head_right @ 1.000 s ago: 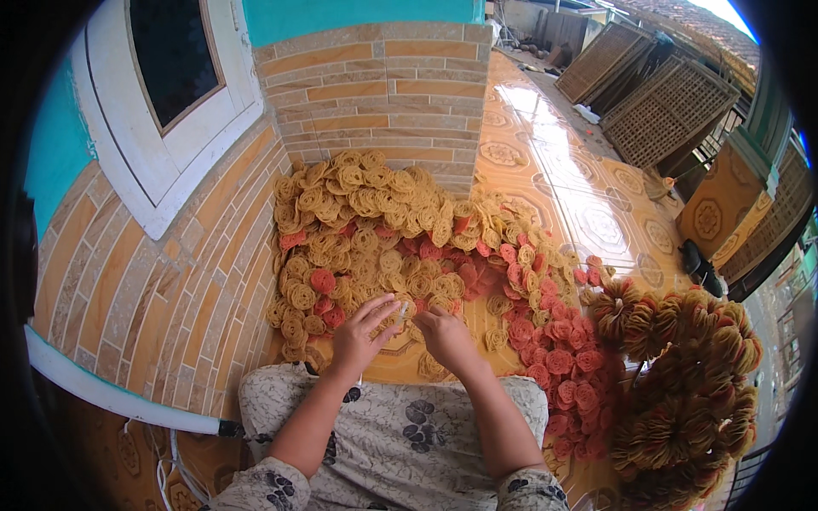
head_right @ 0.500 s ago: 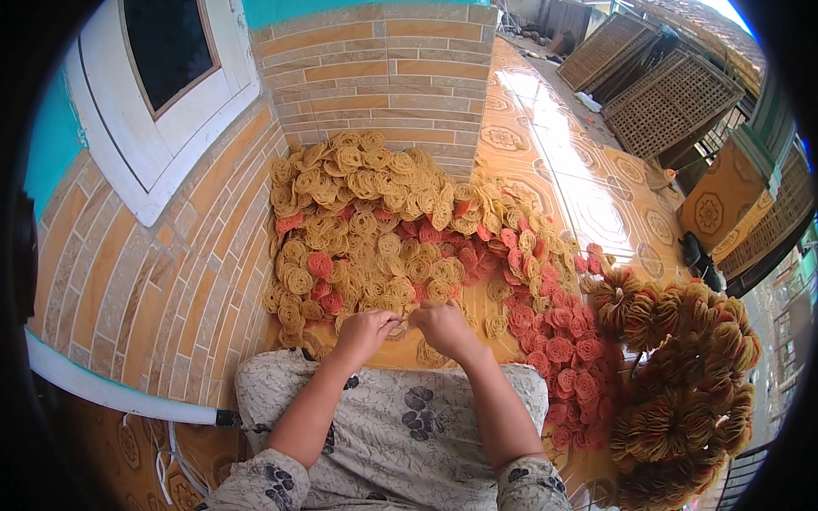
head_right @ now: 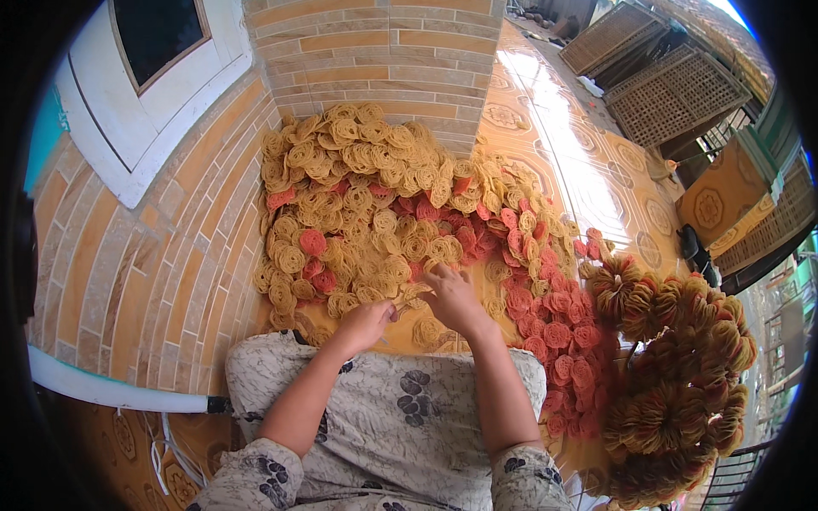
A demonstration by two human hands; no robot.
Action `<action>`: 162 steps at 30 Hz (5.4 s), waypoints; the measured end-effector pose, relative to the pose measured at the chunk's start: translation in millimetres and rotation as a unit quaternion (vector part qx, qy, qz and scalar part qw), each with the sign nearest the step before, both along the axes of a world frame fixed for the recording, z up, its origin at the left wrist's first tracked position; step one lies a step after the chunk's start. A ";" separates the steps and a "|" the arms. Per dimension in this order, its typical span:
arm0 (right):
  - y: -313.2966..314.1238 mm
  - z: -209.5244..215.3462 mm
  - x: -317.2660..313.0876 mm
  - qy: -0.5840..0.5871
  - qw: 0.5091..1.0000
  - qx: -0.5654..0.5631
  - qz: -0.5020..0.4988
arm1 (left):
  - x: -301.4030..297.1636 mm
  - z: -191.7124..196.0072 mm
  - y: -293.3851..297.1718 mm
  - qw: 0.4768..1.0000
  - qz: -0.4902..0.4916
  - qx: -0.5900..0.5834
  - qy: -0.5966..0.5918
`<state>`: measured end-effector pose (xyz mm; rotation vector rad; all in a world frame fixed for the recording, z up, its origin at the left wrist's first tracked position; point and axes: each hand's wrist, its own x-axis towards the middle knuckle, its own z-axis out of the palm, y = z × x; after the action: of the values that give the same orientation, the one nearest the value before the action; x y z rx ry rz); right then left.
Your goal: The person sits on a tiled floor and assembles small circular woven florets onto thin sticks. They pick up florets from piles of yellow and red pieces, thread them onto sticks, and place the completed units into a growing bundle. The person also handles a white ribbon, folding and tying it during the process.
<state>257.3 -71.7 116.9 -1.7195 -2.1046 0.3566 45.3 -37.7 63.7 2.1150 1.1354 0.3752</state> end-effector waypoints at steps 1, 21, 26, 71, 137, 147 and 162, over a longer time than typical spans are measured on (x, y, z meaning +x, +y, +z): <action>0.0 -3.4 4.1 -0.029 0.996 0.060 -0.061 | -2.6 -5.3 4.4 0.999 0.013 -0.017 0.035; 33.0 -42.3 9.9 0.482 0.853 -0.118 -0.160 | 5.0 16.0 8.9 0.878 0.065 -0.382 -0.283; 31.2 -34.4 2.3 0.533 0.828 -0.086 -0.151 | 6.1 11.2 6.3 0.886 0.066 -0.359 -0.285; 23.1 -25.0 -2.2 0.468 0.882 -0.013 -0.060 | -0.6 29.7 4.9 0.830 0.120 -0.450 -0.307; 7.4 -1.1 18.3 0.252 0.958 -0.125 0.052 | 12.0 -22.7 4.2 0.879 0.083 -0.298 -0.362; 4.2 6.6 31.3 0.290 0.928 -0.196 0.131 | 11.2 -25.7 8.7 0.892 0.063 -0.240 -0.377; 17.3 -24.4 38.6 0.517 0.838 -0.028 -0.171 | 7.4 8.0 4.2 0.929 0.025 -0.278 -0.243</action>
<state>295.9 -54.5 92.5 -1.3758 -0.9879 0.9703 52.6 -33.5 71.6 1.3942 0.8685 0.4984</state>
